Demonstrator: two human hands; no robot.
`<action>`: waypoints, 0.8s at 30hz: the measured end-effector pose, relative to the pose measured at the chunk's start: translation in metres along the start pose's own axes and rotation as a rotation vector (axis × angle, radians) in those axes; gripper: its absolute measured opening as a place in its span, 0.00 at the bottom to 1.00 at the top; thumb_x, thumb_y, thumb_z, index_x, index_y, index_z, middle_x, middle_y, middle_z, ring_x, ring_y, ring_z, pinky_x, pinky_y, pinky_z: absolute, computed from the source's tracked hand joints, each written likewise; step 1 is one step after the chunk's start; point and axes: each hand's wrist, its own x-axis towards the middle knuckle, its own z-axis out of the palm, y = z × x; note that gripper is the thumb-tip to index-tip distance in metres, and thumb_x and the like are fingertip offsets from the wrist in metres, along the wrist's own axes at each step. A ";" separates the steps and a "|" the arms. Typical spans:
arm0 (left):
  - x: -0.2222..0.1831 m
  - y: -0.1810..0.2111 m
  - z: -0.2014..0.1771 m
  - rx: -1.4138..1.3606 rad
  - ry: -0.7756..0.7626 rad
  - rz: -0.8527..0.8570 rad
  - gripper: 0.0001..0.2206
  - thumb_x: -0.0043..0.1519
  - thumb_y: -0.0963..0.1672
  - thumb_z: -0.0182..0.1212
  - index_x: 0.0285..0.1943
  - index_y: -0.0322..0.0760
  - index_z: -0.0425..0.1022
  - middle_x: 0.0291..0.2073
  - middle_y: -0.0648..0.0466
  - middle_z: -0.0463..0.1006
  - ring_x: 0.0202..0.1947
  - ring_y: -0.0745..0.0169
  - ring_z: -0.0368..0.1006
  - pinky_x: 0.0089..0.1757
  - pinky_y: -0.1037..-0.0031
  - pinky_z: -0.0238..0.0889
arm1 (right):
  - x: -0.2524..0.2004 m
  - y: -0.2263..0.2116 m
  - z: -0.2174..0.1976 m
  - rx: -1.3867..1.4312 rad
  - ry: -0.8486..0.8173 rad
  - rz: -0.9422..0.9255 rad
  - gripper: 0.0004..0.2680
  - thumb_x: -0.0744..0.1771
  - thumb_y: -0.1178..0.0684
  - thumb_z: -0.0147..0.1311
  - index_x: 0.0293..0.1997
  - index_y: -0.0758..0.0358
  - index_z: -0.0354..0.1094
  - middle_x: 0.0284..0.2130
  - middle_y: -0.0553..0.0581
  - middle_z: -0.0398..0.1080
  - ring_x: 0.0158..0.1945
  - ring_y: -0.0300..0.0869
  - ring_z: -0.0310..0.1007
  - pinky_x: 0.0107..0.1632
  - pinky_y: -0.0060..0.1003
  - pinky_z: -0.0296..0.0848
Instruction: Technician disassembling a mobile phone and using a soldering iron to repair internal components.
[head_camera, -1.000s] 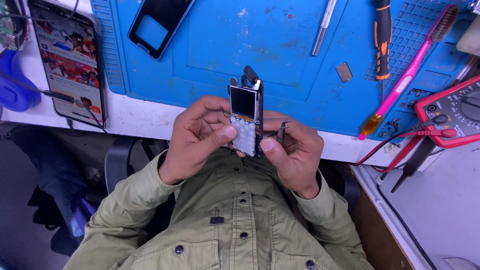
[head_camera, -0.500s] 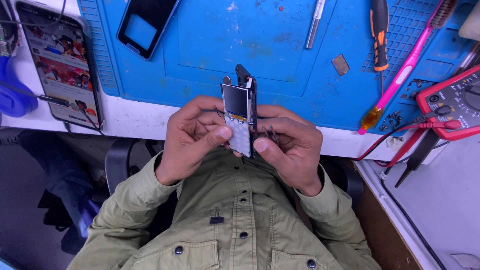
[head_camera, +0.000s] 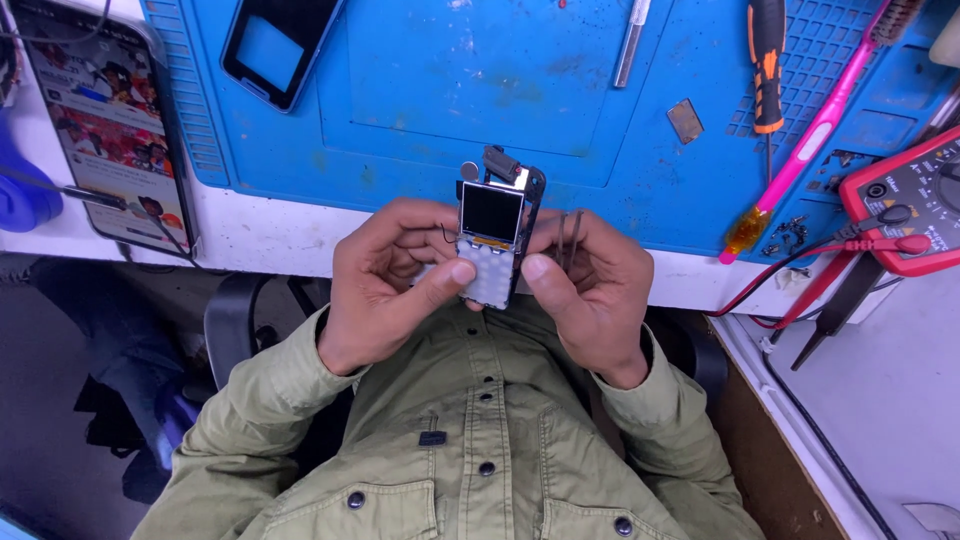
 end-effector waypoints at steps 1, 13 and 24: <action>-0.001 -0.002 -0.002 -0.002 0.001 -0.001 0.16 0.67 0.37 0.69 0.63 0.22 0.74 0.35 0.41 0.84 0.38 0.55 0.88 0.40 0.63 0.87 | 0.001 -0.002 0.001 -0.001 -0.001 0.002 0.08 0.68 0.57 0.59 0.37 0.77 0.70 0.37 0.70 0.74 0.36 0.38 0.73 0.35 0.34 0.80; 0.000 0.002 0.003 0.037 0.008 -0.001 0.13 0.70 0.36 0.65 0.62 0.19 0.75 0.33 0.40 0.85 0.33 0.53 0.88 0.38 0.67 0.85 | 0.006 -0.011 0.006 0.014 0.021 -0.029 0.07 0.68 0.58 0.59 0.36 0.75 0.69 0.22 0.60 0.68 0.27 0.33 0.65 0.28 0.28 0.72; 0.002 0.002 -0.001 -0.089 -0.025 -0.052 0.11 0.72 0.36 0.61 0.60 0.17 0.73 0.35 0.35 0.84 0.30 0.49 0.87 0.34 0.67 0.85 | 0.005 -0.006 0.001 -0.010 -0.007 -0.056 0.06 0.66 0.57 0.63 0.34 0.70 0.75 0.40 0.70 0.77 0.28 0.30 0.66 0.23 0.29 0.72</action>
